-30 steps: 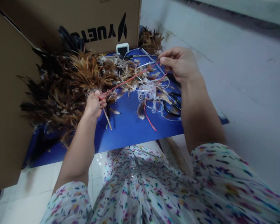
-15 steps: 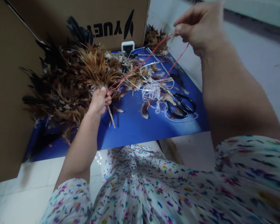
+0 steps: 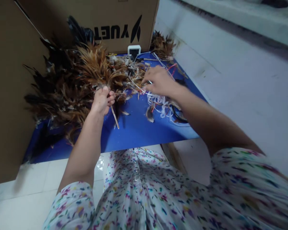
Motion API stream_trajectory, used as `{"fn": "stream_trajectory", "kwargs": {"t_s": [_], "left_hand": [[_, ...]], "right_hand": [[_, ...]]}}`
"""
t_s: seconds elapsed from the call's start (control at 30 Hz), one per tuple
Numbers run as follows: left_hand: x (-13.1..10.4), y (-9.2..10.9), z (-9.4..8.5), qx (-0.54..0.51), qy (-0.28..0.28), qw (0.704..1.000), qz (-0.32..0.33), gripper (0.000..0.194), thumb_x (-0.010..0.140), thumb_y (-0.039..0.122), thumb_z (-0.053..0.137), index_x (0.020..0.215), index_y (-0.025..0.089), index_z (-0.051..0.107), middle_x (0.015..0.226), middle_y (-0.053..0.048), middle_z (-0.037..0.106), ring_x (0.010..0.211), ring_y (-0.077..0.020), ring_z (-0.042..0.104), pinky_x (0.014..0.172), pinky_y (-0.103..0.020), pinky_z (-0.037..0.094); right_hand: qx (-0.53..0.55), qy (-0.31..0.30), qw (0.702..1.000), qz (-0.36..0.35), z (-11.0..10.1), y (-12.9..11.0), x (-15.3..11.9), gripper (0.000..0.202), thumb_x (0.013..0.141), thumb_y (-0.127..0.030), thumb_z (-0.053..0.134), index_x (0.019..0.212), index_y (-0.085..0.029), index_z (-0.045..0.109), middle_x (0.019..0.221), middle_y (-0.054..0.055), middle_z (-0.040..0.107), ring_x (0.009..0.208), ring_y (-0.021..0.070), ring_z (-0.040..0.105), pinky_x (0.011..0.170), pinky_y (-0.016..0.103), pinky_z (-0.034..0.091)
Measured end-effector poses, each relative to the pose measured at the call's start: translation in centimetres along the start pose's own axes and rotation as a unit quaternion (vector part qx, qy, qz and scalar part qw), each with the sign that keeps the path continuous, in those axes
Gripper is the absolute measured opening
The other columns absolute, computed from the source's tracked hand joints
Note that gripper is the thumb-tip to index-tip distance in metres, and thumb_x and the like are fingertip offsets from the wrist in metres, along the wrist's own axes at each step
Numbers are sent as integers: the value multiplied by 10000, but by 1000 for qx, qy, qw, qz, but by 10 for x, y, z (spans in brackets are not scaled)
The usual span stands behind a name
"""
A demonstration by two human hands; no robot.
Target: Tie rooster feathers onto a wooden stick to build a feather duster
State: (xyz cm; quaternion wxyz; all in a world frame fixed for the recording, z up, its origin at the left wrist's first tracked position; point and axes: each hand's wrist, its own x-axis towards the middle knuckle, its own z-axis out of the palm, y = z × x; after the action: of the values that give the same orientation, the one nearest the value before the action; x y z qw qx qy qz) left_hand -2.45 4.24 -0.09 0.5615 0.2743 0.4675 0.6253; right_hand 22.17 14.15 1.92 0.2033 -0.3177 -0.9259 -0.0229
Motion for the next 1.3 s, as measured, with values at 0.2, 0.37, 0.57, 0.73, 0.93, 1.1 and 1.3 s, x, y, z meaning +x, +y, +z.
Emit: {"fn": "stream_trajectory", "kwargs": {"t_s": [0.2,0.37,0.57,0.73,0.93,1.1,1.3], "left_hand": [[0,-1,1,4,-7,1000,-1,271,1011,228,431,746,172,433,580,55,449,372,-5,278,359,-105,172],[-1,-2,3,12,-1,1000,-7,254,1011,235,431,766,172,444,576,58,455,375,-10,289,359,-103,179],[-1,-4,3,14,-14,1000,-10,257,1014,219,410,763,168,437,589,57,453,381,-5,294,368,-103,181],[-3,-9,6,45,-28,998,-34,254,1011,237,431,767,172,426,597,57,460,382,-4,296,364,-95,192],[-11,-19,13,91,-72,991,-60,246,1020,203,381,778,170,412,609,63,444,381,-1,293,366,-103,166],[-15,-25,16,128,-83,986,-65,239,1014,218,403,781,169,426,635,50,457,389,-3,301,369,-112,164],[-21,-24,22,149,-71,983,-79,244,1022,200,377,778,179,391,622,60,444,378,1,293,367,-114,165]], "right_hand": [[-41,-115,992,-31,57,-72,20,346,941,-197,477,1238,-171,654,1242,149,630,1169,332,494,888,441,352],[-65,-129,989,-18,73,-69,33,328,970,-194,407,1178,-141,656,1220,182,624,1153,320,490,881,434,339],[158,-31,982,99,65,-50,35,75,836,-137,572,859,-155,641,942,79,670,892,204,581,829,346,416],[431,33,855,287,38,-47,24,179,773,-54,581,703,-199,502,556,-28,541,527,115,509,544,258,382],[599,47,701,384,26,-51,-2,281,723,20,592,883,-199,519,554,-52,556,483,94,547,400,187,346],[620,39,682,385,29,-46,-18,311,693,34,574,919,-179,557,599,-34,604,478,82,542,383,166,350],[501,86,779,368,40,-33,-22,115,717,-67,620,738,-171,577,594,-6,584,525,108,539,458,218,409]]}}
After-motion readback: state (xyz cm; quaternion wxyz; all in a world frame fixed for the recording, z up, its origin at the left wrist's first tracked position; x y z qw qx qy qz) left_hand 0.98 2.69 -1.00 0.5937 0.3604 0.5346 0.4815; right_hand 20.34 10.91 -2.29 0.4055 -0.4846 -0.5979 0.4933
